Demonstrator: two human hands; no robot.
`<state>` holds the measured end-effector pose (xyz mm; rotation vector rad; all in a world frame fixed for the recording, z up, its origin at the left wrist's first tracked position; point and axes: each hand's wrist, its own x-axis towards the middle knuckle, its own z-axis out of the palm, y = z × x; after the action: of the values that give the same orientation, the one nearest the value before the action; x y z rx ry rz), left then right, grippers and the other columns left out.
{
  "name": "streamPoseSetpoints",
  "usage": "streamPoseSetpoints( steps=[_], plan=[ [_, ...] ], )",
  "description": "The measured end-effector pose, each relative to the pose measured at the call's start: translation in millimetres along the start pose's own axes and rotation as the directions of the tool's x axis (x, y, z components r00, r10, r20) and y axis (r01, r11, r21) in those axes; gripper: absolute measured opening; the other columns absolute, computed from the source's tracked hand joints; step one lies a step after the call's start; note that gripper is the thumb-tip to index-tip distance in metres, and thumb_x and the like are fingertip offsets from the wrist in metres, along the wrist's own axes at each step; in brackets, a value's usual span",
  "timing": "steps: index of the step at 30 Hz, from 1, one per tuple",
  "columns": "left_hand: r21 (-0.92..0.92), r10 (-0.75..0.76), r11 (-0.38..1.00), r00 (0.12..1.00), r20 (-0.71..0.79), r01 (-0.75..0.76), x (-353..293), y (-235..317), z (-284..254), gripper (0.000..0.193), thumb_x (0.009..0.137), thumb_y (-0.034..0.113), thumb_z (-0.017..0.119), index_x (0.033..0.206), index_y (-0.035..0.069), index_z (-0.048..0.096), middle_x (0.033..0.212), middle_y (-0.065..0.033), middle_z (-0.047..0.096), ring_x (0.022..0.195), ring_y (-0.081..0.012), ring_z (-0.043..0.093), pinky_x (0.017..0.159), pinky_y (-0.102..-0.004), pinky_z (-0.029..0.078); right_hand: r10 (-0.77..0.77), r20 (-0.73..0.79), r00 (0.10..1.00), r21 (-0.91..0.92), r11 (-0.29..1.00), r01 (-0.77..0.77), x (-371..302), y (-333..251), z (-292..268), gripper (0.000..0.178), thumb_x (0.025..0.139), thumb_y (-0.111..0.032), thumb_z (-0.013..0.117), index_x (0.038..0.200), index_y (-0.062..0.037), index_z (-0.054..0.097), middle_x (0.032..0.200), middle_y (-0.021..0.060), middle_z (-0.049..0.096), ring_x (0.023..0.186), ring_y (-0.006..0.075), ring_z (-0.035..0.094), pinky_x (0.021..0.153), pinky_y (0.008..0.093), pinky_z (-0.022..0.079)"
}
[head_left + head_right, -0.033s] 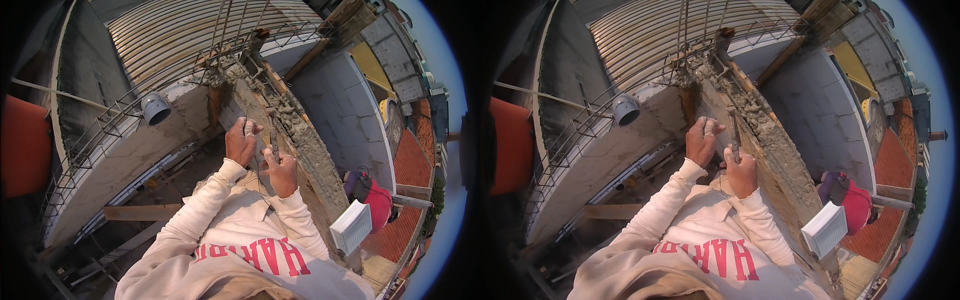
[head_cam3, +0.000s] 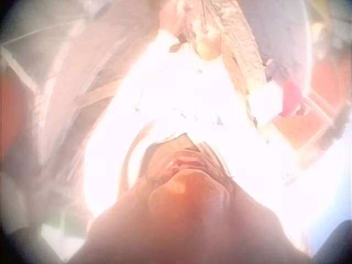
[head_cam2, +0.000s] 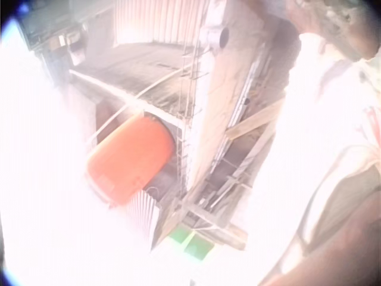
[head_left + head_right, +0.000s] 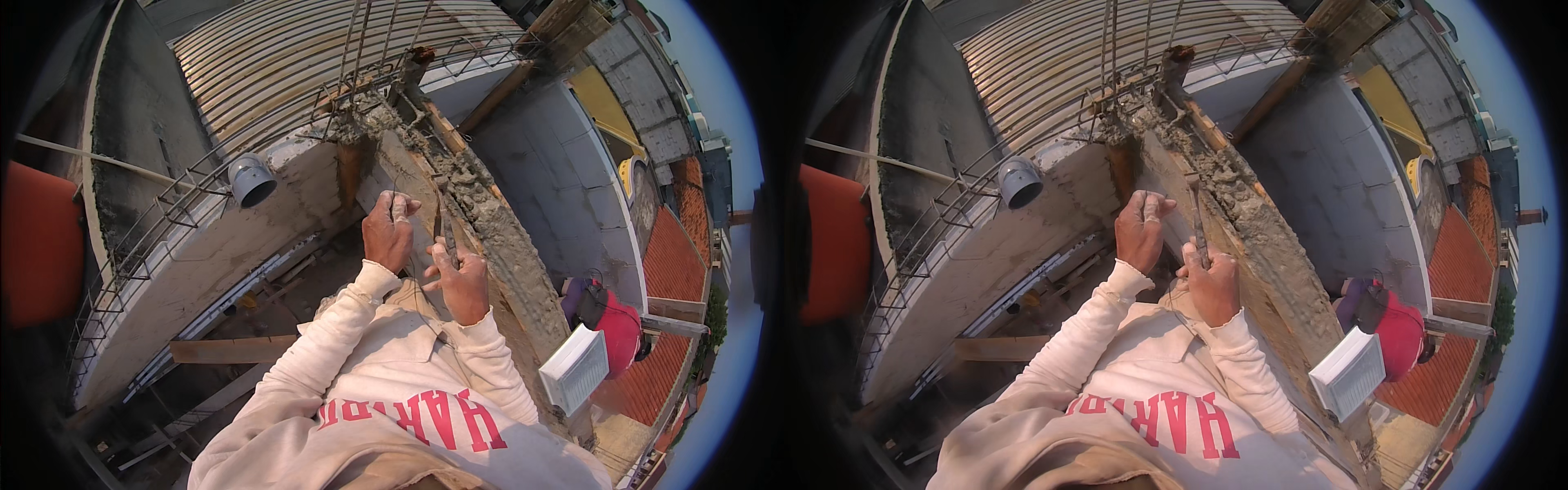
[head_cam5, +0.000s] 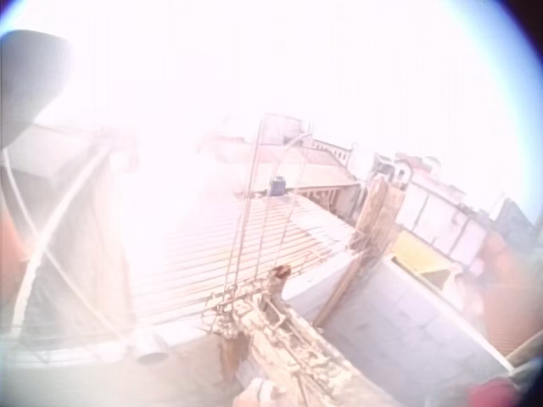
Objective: The person handles a white rectangular light fixture and uses pliers to cut and twist wire ties on a rebar grid above a concrete beam. The person positions the fixture and secures it to the rebar structure.
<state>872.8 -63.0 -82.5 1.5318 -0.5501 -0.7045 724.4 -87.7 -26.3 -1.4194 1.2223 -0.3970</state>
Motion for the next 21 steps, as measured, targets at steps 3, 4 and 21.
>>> streamPoseSetpoints(
  steps=[3, 4, 21],
  plan=[
    [-0.044, 0.092, 0.995, 0.996, -0.011, -0.092, 16.6, -21.6, 1.8, 0.03, 0.111, 0.021, 0.046, 0.101, -0.005, 0.057, 0.115, -0.019, 0.072, 0.099, -0.0253, 0.071, 0.091, -0.0362, 0.055, -0.042, 0.014, 0.999, 0.046, 0.998, 0.041, -12.4, -13.6, -15.8, 0.039, 0.101, -0.028, 0.067, 0.116, 0.0076, 0.07, 0.087, 0.0071, 0.072, 0.073, 0.0122, 0.067, 0.069, 0.0288, 0.056],
    [-0.113, 0.126, 0.986, 0.992, 0.022, -0.123, 14.8, -18.4, 5.0, 0.029, 0.112, 0.023, 0.045, 0.101, -0.003, 0.056, 0.114, -0.018, 0.071, 0.097, -0.0208, 0.069, 0.088, -0.0341, 0.055, -0.068, 0.008, 0.998, 0.032, 0.997, 0.067, -15.1, -16.0, -19.9, 0.04, 0.101, -0.029, 0.066, 0.116, 0.0081, 0.07, 0.088, 0.008, 0.073, 0.074, 0.0127, 0.068, 0.07, 0.0289, 0.056],
    [-0.313, -0.342, 0.759, 0.759, 0.554, 0.571, -43.3, 4.0, 15.2, 0.024, 0.112, 0.025, 0.047, 0.111, 0.003, 0.057, 0.103, -0.011, 0.073, 0.089, -0.0204, 0.075, 0.077, -0.0307, 0.06, -0.334, -0.454, 0.826, -0.477, 0.874, 0.092, 27.8, 25.1, -67.4, 0.029, 0.096, -0.025, 0.064, 0.093, 0.0033, 0.07, 0.076, 0.0199, 0.07, 0.074, 0.0351, 0.071, 0.07, 0.0475, 0.053]
  ],
)
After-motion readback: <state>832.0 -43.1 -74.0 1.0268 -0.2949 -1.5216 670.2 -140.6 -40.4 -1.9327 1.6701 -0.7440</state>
